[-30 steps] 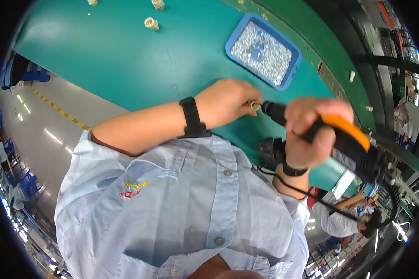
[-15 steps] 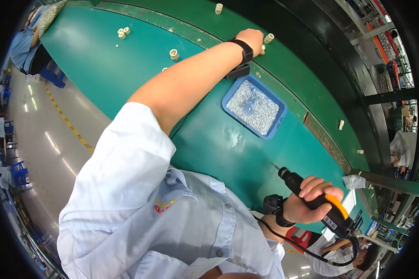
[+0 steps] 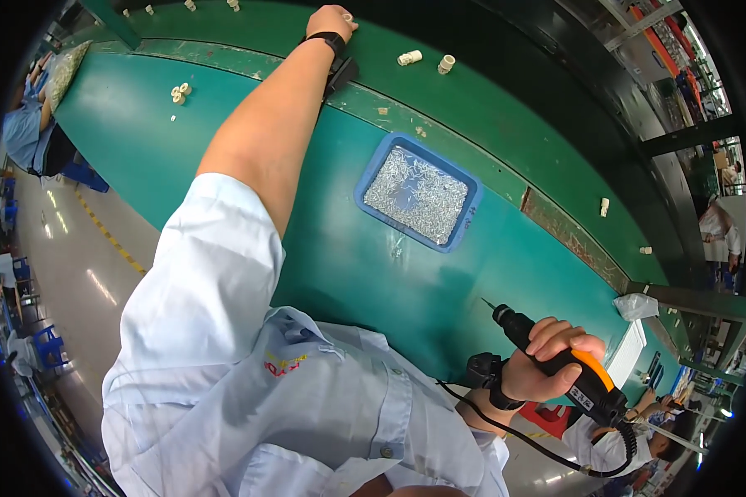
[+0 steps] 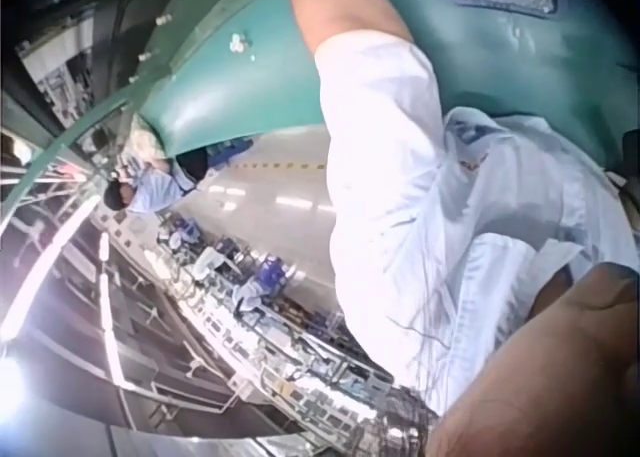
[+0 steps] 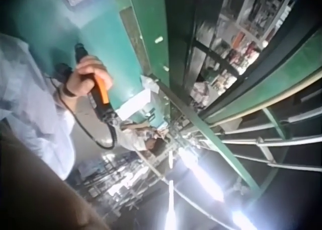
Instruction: The person picks up a plastic component, retrieves a metal pin from a blue tray, and inserts the pin into the component. They then use an electric screwdriver to secure the pin before placing the finished piece back on the line, repeating the process.
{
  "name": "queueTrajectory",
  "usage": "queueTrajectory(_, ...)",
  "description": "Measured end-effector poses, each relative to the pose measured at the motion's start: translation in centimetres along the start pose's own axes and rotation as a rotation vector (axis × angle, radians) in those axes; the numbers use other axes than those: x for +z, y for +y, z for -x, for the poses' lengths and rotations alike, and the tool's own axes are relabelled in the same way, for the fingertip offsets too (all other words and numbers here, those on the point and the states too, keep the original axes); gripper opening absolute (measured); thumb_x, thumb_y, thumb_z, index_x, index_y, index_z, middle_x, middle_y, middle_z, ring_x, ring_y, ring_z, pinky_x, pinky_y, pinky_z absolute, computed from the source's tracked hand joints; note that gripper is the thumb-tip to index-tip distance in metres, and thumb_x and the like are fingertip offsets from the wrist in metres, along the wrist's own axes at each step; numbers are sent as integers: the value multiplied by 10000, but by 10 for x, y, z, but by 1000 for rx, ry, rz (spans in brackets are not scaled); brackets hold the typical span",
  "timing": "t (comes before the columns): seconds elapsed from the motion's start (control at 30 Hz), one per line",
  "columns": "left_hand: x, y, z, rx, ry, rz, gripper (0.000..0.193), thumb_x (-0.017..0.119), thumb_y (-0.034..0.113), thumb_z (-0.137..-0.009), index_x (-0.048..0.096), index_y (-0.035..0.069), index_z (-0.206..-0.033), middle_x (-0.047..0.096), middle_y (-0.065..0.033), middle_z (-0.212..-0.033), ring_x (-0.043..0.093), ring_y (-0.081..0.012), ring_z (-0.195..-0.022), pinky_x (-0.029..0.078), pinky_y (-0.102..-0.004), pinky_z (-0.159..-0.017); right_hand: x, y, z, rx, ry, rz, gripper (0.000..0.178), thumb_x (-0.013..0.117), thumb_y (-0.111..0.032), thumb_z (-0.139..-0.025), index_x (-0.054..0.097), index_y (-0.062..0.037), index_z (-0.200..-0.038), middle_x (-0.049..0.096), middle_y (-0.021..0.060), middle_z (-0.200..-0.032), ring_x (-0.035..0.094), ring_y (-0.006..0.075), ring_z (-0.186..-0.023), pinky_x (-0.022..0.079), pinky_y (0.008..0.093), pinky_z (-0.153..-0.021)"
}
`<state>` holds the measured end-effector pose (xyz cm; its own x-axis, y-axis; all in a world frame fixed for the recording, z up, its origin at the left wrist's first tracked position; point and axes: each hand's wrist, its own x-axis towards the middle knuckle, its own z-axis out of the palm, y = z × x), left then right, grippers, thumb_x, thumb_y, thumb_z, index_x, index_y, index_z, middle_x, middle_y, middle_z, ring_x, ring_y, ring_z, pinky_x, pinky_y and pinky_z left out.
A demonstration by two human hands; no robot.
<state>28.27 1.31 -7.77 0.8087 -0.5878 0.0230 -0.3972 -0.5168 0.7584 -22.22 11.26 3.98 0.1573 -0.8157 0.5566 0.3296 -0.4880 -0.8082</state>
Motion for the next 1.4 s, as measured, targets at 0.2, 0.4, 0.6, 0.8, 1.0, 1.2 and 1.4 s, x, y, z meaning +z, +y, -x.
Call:
queueTrajectory(0.2,-3,82,99,262,10,428,123,659,16,-746,552,29,-686,568,-36,-596,543,-112,-538,442,-260,-525,8,5,-2,-5,-32,-31,309,498,-365,-878,441,-65,-924,394,5,-552,373,98,-443,291,231,-439)
queueTrajectory(0.4,-23,78,320,584,-606,294,130,641,59,-725,615,43,-852,611,-125,-789,593,-303,-736,477,-368,-645,11,10,-5,-11,-138,-109,320,492,-368,-877,454,-60,-955,401,7,-558,388,107,-453,301,241,-450)
queueTrajectory(0.6,8,35,360,572,-753,315,161,646,45,-765,616,42,-923,587,-81,-866,578,-263,-730,485,-325,-639,10,13,-4,1,-130,-121,365,543,-384,-859,444,-45,-952,437,17,-548,434,124,-442,356,252,-436)
queueTrajectory(0.8,4,41,357,535,-770,293,185,663,50,-748,615,42,-926,582,-82,-902,580,-250,-746,484,-321,-642,5,14,-2,4,-166,-129,329,491,-373,-874,470,-54,-955,415,10,-559,408,116,-456,322,256,-463)
queueTrajectory(1.0,0,70,311,529,-796,233,189,675,39,-723,623,53,-904,573,-81,-898,576,-247,-758,480,-317,-658,4,15,0,2,-157,-123,328,491,-368,-875,472,-52,-958,417,11,-560,409,117,-456,320,256,-462)
queueTrajectory(1.2,49,71,274,926,-820,118,129,682,52,-708,617,44,-819,576,-78,-835,561,-250,-724,454,-331,-642,8,10,5,-8,-169,-116,325,488,-364,-878,473,-51,-962,411,11,-556,406,118,-454,316,257,-457)
queueTrajectory(1.4,45,67,254,846,-822,20,99,662,92,-725,618,54,-805,582,-92,-794,576,-278,-763,459,-368,-664,5,20,-1,22,-172,-125,325,487,-366,-878,473,-53,-962,413,14,-558,406,117,-452,313,257,-449)
